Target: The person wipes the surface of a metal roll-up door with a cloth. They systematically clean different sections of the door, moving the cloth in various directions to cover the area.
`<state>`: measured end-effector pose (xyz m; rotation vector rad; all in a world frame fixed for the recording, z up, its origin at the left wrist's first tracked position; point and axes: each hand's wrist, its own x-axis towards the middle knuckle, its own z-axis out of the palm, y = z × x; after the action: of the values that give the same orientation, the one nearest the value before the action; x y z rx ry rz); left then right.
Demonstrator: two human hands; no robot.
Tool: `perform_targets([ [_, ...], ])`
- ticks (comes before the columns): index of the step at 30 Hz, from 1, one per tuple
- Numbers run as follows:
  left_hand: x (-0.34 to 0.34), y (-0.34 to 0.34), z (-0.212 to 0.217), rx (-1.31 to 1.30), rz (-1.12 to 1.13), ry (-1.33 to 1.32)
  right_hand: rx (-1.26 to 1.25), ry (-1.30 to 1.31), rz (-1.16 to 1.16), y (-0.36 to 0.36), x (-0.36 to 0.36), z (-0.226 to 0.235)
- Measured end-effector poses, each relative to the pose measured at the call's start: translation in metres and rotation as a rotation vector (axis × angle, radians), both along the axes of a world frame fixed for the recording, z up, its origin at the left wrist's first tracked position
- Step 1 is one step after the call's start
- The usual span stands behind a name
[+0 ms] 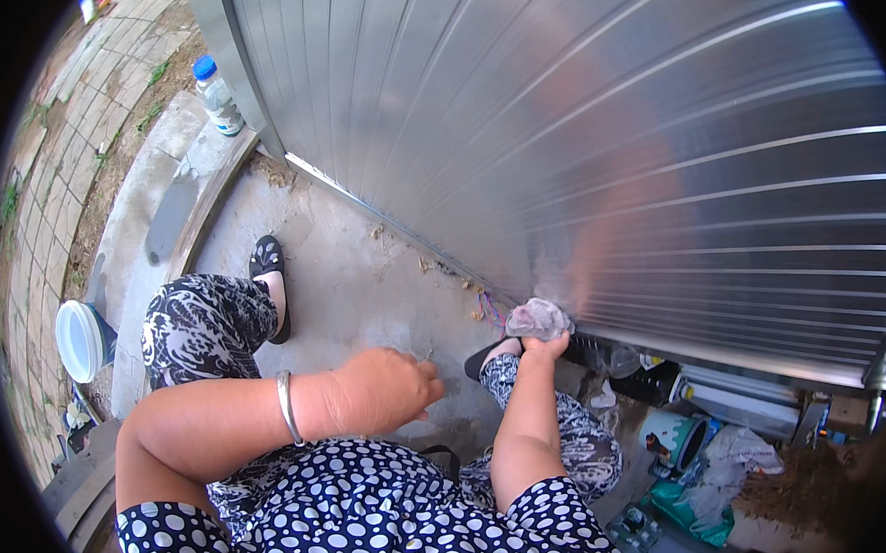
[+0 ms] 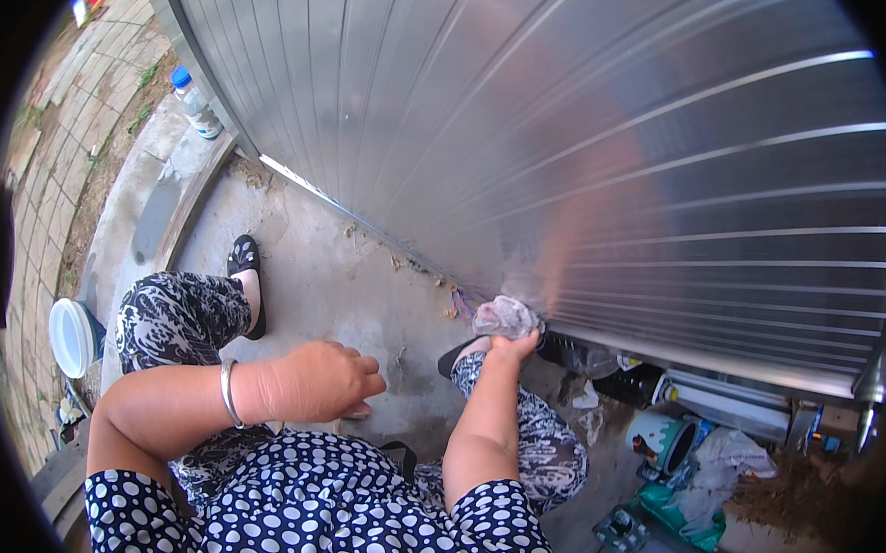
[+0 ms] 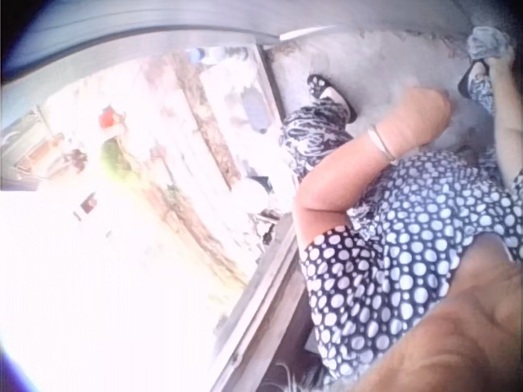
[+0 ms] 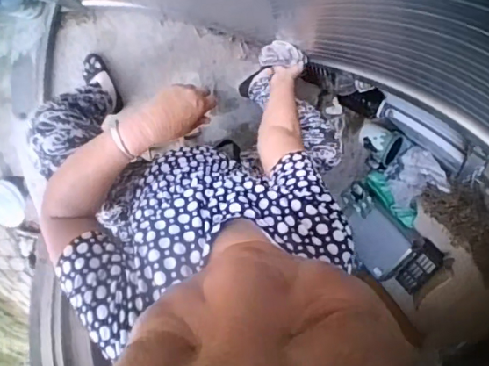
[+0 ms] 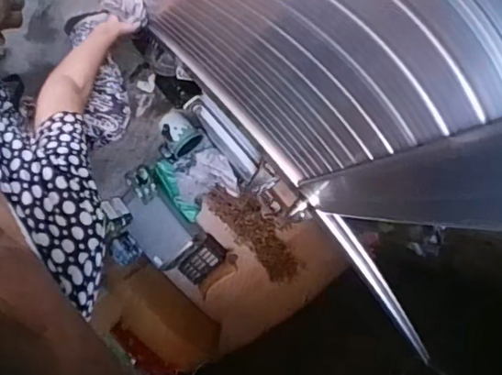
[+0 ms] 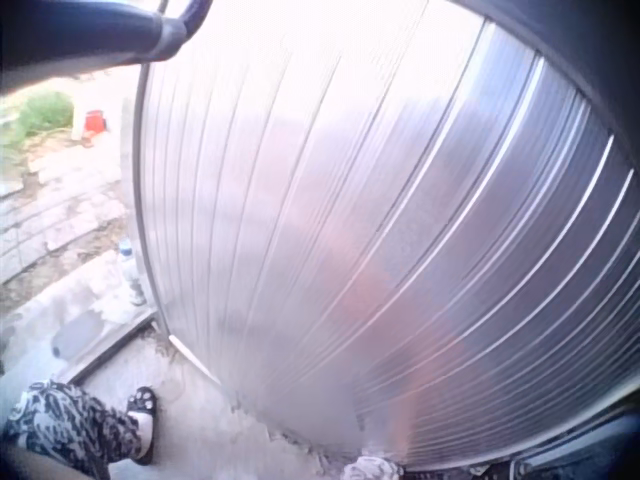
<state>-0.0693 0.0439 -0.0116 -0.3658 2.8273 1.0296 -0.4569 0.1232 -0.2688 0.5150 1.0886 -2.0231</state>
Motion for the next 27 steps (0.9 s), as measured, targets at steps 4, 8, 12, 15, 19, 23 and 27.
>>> perform_targets([
  [4, 0.003, 0.003, 0.001, -0.001, 0.016, -0.008, 0.259, -0.138, 0.104, -0.007, 0.002, -0.046],
  [8, 0.002, 0.003, -0.003, -0.021, -0.001, 0.023, 0.233, -0.227, 0.144, -0.005, -0.011, -0.064],
  [12, 0.001, 0.001, -0.006, -0.008, -0.008, 0.011, 0.183, -0.089, 0.118, 0.005, -0.004, -0.042],
  [15, 0.005, 0.000, -0.009, 0.002, 0.008, 0.018, 0.109, 0.009, 0.000, -0.005, 0.028, 0.013],
  [19, -0.001, -0.004, -0.008, -0.004, 0.018, 0.016, 0.096, 0.120, -0.084, -0.010, 0.018, 0.074],
  [23, 0.000, -0.008, -0.009, -0.037, 0.052, 0.000, -0.001, 0.400, -0.231, -0.010, 0.010, 0.138],
  [27, 0.006, -0.012, -0.011, -0.042, 0.107, 0.026, -0.072, 0.934, -0.312, -0.011, 0.029, 0.264],
])
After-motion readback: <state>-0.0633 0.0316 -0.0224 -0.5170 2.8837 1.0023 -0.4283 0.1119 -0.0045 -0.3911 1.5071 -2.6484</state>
